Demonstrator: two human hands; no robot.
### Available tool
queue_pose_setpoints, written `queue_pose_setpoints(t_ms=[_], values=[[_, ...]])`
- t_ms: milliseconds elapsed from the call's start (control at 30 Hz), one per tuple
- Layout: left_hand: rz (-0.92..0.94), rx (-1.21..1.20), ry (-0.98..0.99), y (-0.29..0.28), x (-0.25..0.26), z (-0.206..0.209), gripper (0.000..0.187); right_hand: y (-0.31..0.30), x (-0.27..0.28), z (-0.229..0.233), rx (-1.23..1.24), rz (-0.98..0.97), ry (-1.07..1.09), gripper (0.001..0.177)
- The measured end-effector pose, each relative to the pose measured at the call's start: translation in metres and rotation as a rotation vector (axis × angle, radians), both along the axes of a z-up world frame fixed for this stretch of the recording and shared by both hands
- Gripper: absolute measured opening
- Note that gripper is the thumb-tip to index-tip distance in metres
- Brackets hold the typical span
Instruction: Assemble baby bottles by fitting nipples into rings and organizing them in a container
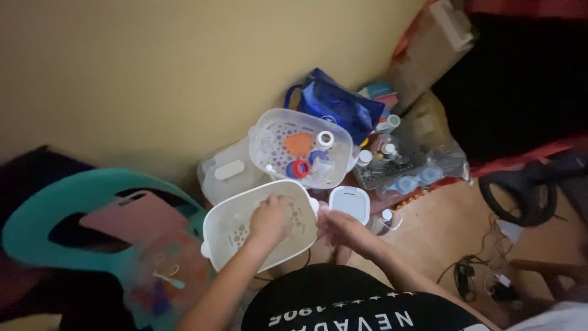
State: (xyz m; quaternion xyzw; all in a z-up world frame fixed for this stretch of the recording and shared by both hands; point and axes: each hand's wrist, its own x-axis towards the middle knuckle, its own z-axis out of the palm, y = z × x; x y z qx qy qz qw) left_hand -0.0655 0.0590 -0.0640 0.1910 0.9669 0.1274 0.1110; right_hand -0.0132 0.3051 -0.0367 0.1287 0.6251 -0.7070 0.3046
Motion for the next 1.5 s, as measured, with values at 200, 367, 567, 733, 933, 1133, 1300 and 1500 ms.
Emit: queue_pose_setpoints(t_ms=[200, 367, 567, 733, 933, 1133, 1300, 1500], values=[[0.233, 0.413, 0.085, 0.042, 0.038, 0.127, 0.073, -0.007, -0.003, 0.076, -0.434, 0.105, -0.359, 0.073], [0.001, 0.71, -0.02, 0.067, 0.034, 0.168, 0.074, 0.01, -0.027, 0.093, -0.604, -0.176, -0.079, 0.058], [0.229, 0.53, 0.031, 0.026, 0.039, 0.138, 0.085, -0.008, -0.057, 0.069, -0.23, 0.208, 0.135, 0.043], [0.291, 0.147, -0.227, -0.002, 0.043, 0.127, 0.086, -0.024, -0.13, 0.059, 0.61, 0.438, 0.976, 0.051], [0.214, 0.155, -0.069, -0.011, -0.002, 0.028, 0.058, -0.046, -0.169, 0.048, 0.956, 0.776, 1.24, 0.053], [0.32, 0.196, 0.331, -0.007, -0.121, 0.038, 0.023, -0.053, -0.171, 0.054, 1.12, 0.846, 1.123, 0.048], [0.331, 0.124, 0.457, 0.009, -0.155, 0.005, 0.01, -0.017, -0.182, 0.048, 0.913, 0.448, 1.008, 0.054], [0.329, 0.501, 0.451, 0.026, -0.148, 0.046, 0.027, 0.043, -0.165, 0.08, -0.215, -0.342, 0.278, 0.038]])
